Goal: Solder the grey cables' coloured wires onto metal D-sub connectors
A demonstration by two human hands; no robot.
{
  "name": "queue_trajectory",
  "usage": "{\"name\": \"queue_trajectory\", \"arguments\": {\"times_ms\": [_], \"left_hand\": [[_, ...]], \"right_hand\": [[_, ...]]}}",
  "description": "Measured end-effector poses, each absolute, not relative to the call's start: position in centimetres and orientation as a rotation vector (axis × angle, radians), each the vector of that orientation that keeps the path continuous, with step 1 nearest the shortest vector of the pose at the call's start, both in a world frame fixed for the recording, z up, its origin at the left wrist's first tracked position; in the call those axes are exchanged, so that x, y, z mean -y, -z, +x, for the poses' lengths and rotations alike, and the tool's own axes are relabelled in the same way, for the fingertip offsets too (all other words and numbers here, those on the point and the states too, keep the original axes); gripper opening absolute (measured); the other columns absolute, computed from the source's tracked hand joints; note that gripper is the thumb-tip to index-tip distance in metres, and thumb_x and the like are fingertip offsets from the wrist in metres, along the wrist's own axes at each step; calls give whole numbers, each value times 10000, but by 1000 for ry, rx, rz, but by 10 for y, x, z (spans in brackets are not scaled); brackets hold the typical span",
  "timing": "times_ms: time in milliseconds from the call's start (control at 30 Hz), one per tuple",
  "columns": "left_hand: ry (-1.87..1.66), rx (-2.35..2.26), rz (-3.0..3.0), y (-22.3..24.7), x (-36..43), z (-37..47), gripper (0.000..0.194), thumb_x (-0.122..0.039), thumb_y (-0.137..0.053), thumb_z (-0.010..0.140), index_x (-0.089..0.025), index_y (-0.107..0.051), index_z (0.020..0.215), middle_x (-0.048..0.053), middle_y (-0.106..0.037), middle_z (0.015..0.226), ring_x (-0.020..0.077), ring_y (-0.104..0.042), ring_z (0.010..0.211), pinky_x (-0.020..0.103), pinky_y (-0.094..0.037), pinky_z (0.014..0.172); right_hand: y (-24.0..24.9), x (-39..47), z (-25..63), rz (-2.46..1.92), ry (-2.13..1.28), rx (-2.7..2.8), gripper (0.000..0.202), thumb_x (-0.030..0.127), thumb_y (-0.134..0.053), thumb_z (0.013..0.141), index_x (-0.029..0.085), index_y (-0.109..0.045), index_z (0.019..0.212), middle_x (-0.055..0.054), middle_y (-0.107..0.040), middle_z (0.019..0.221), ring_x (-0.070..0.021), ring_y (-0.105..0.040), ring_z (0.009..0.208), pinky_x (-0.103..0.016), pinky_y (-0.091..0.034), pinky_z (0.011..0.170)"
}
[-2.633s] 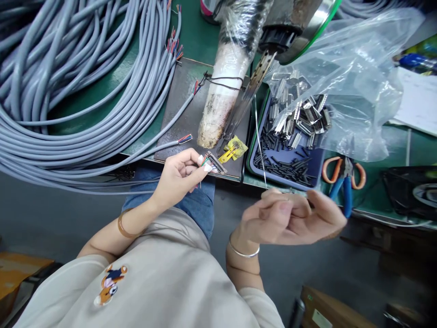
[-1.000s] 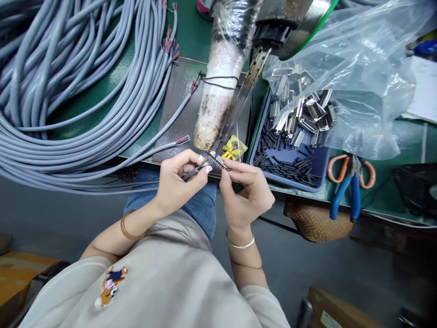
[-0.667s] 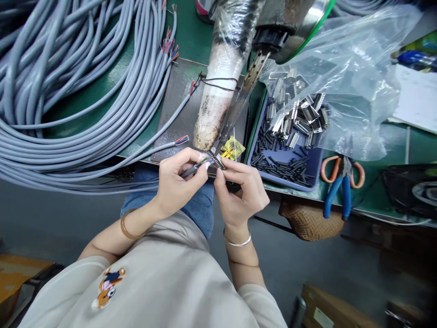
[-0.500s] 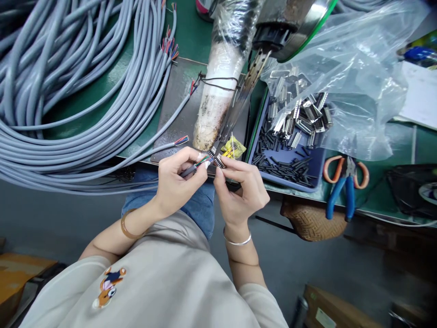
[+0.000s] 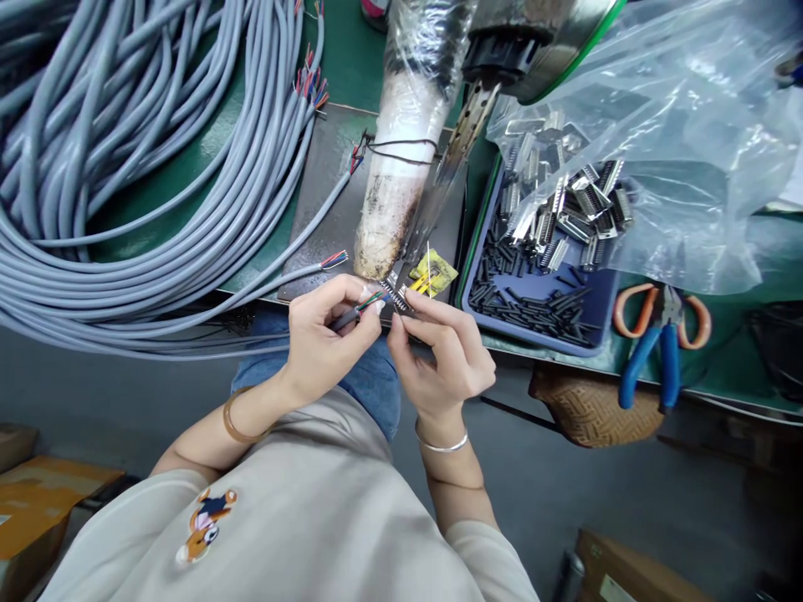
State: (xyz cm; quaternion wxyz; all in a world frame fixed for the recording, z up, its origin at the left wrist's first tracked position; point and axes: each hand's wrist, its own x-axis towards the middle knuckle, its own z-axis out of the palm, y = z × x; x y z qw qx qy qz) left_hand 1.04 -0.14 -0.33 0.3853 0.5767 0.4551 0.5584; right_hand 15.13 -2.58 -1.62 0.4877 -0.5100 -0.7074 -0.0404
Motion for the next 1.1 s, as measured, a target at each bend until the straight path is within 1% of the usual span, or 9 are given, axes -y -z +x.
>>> {"name": "queue_trajectory", "arguments": {"times_ms": [233,333,467,567,667,800,933,1100], "left_hand": [[-1357,-1209,1373,2,3,11,116,-184,-726,840,-175,-661,745,-3,-671,714,71,-547,561,155,-426,484],[-1348,-1209,1352,2,4,11,110,-174,-724,829,-175,-658,741,-5,-653,694,72,-547,562,156,-413,477],[-1364,-1210,1344,3,3,12,105,-150,-711,833,-171,-649,751,-16,-642,690,50,-477,511,156,-369,452],[-1388,-1203,1342,2,2,13,113,-131,-714,829,-170,-641,751,-46,-588,644,28,-395,456,153,-310,421],[-1411,-1190,1342,-1,1,14,108,-125,-715,830,-170,-643,763,-57,-565,621,23,-375,438,151,-291,410],[-1395,-1207,1315,-5,2,14,116,-143,-727,823,-171,-640,751,-66,-535,587,21,-359,426,151,-281,403],[-1376,-1218,1292,-5,3,14,98,-149,-725,808,-172,-653,746,-55,-566,591,33,-399,444,155,-316,414],[-1344,-1247,1274,-3,4,15,93,-176,-728,802,-172,-655,744,-38,-607,614,47,-440,472,159,-347,428]], "right_hand": [[18,27,152,-1265,106,1730,168,144,-764,906,250,-634,892,-28,-823,1041,-150,-796,851,-250,-652,746],[17,27,151,-1273,96,1711,169,135,-756,912,248,-632,901,-25,-822,1021,-147,-792,848,-251,-645,741],[16,25,151,-1281,43,1682,170,129,-764,905,245,-640,904,-15,-814,998,-147,-784,860,-259,-638,762],[14,22,149,-1284,4,1662,158,131,-766,905,243,-655,904,-10,-806,988,-149,-776,885,-274,-636,804],[11,19,148,-1280,26,1647,146,142,-771,907,247,-670,917,-5,-806,995,-152,-773,893,-285,-637,821],[10,21,147,-1274,97,1672,156,145,-783,897,255,-676,927,-6,-810,1031,-148,-778,873,-269,-641,797],[15,25,148,-1247,179,1729,167,132,-788,888,243,-670,928,-20,-817,1024,-136,-787,844,-229,-636,769],[19,27,149,-1256,223,1751,178,132,-792,881,251,-676,945,-14,-826,1026,-147,-801,858,-229,-637,767]]}}
